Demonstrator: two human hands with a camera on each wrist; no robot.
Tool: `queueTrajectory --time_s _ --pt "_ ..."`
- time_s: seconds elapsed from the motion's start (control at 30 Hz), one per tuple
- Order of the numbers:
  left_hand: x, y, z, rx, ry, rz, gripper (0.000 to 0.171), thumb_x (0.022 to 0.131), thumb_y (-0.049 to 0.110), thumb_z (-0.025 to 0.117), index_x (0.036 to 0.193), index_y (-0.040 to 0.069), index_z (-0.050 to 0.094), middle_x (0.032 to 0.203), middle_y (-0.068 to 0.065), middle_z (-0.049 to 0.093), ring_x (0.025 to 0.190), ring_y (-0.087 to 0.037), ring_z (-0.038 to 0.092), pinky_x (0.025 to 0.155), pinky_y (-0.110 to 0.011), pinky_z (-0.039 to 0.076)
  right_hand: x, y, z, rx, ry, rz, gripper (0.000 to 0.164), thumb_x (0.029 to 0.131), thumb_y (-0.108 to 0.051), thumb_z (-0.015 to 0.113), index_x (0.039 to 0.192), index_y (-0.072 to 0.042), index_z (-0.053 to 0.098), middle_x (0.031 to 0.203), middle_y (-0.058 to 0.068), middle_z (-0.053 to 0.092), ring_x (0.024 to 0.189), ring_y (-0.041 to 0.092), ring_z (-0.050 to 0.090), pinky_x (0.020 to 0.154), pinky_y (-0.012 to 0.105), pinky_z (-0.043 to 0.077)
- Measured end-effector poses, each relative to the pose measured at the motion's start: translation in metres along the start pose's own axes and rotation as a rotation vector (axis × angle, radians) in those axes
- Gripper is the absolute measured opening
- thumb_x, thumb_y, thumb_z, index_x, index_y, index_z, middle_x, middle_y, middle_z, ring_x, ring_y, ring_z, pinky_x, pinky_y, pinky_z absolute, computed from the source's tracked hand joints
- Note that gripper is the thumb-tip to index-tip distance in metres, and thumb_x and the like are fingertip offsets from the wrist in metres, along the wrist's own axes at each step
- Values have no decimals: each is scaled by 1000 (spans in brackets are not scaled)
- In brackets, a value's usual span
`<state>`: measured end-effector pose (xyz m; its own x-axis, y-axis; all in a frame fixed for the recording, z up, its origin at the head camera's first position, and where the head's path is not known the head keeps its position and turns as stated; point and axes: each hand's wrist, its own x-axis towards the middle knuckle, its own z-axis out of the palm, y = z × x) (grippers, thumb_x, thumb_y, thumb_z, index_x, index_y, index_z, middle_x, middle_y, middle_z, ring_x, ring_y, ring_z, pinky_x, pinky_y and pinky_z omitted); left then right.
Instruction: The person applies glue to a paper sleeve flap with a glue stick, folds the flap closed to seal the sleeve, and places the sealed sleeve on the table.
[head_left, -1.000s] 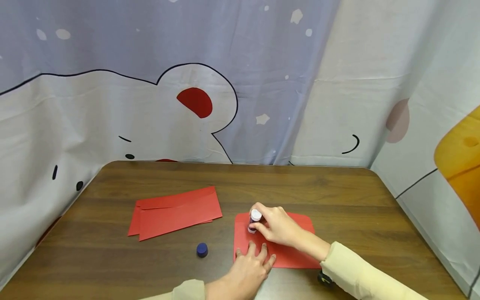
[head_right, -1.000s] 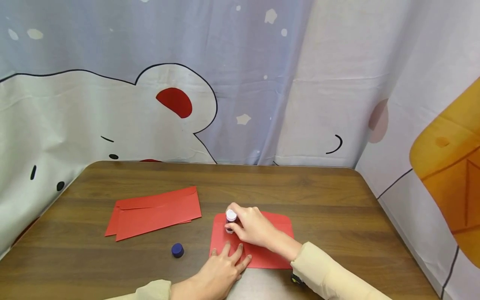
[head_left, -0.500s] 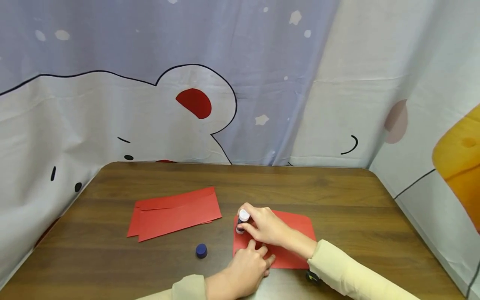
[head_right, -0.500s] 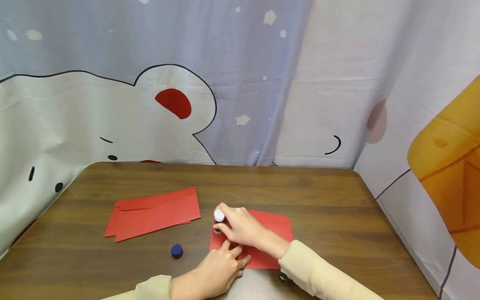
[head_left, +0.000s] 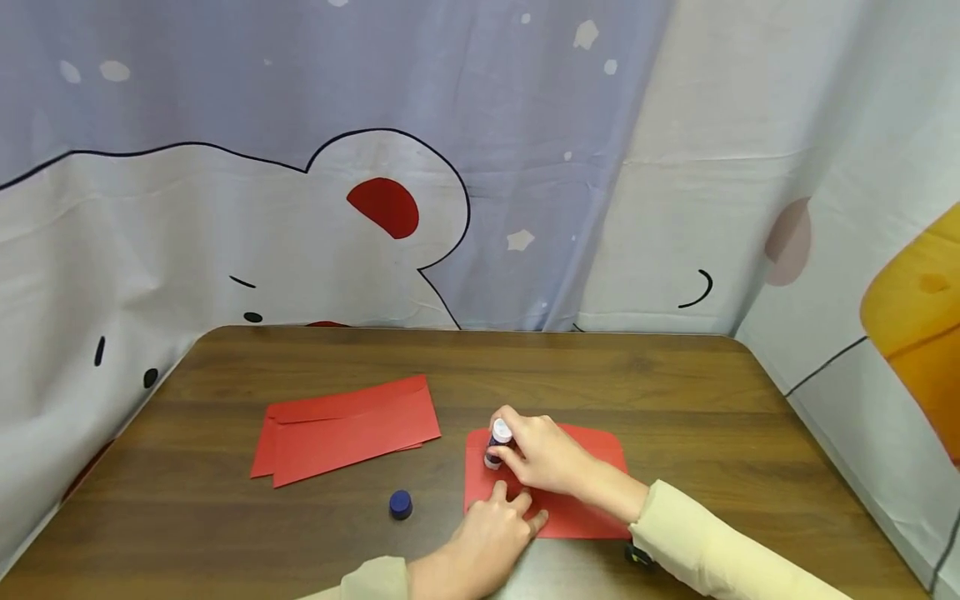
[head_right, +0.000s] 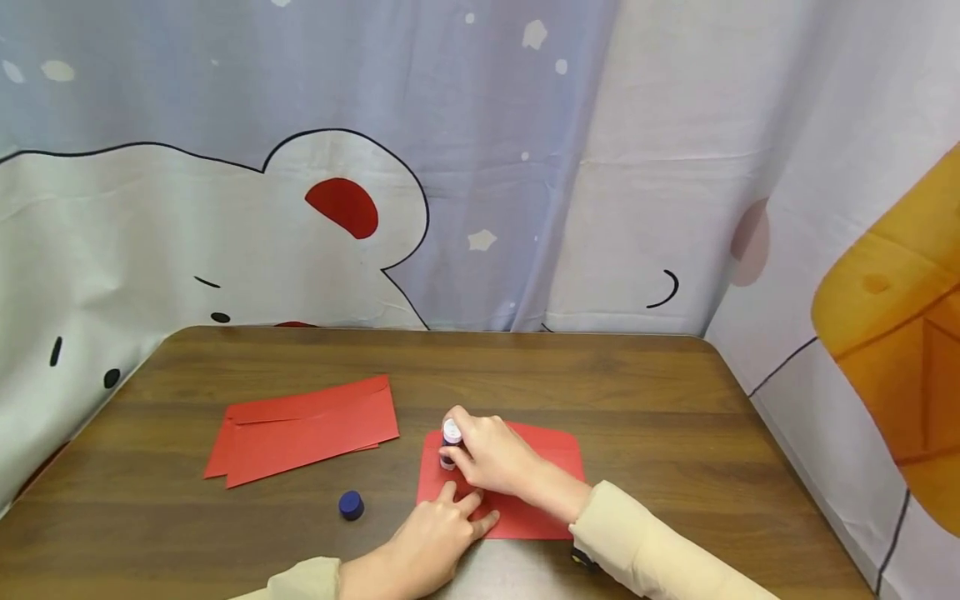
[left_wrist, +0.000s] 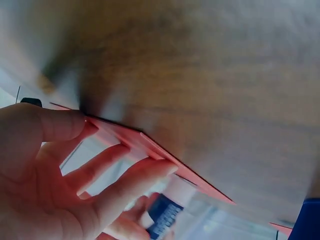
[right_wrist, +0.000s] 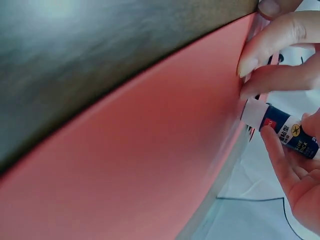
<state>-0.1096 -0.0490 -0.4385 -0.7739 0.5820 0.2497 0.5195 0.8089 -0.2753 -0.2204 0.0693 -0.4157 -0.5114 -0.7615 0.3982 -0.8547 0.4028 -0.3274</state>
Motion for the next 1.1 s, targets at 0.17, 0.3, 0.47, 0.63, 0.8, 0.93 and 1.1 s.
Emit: queueTrajectory --time_s 0.17,0.3,0.47,0.63,0.8,0.93,1.1 --pt "1 1 -2 10 -35 4 36 81 26 71 114 40 68 109 7 64 83 -17 56 43 -24 46 -15 9 -10 -84 26 -2 28 86 -18 71 103 -8 51 78 -6 66 70 6 65 66 22 53" --pt "2 1 -2 2 -50 -3 35 83 25 69 114 40 68 109 8 64 83 -17 57 43 -25 47 -28 16 -17 -113 33 27 29 86 -19 71 103 -8 51 78 -6 66 69 7 65 65 23 53" --pt "5 0 -3 -6 -53 15 33 83 25 68 113 39 69 97 8 63 78 -16 56 44 -25 47 -44 25 -26 -145 54 64 29 84 -19 73 102 -9 52 77 -7 64 68 7 64 63 23 52" --pt "5 -1 -5 -30 -86 22 32 86 24 66 115 39 69 101 7 64 80 -17 57 45 -25 49 -59 33 -37 -146 71 95 30 83 -17 74 102 -10 52 77 -8 65 67 3 62 61 20 51" --pt "6 -3 -5 -62 -102 23 32 88 23 65 117 37 69 102 7 64 81 -19 58 46 -26 51 -71 42 -46 -156 89 106 29 82 -16 75 101 -10 53 77 -8 66 66 1 60 60 17 49" --pt "8 -3 -5 -87 -116 25 32 89 23 65 117 37 68 102 7 64 78 -19 57 47 -26 51 -80 48 -53 -182 112 111 29 81 -14 75 99 -9 53 77 -8 66 65 0 60 59 17 48" --pt "8 -3 -5 -95 -123 21 34 87 21 66 117 37 69 104 6 64 79 -19 57 48 -26 51 -91 55 -59 -184 118 135 29 81 -13 76 99 -9 53 79 -7 66 65 -1 59 57 16 47"
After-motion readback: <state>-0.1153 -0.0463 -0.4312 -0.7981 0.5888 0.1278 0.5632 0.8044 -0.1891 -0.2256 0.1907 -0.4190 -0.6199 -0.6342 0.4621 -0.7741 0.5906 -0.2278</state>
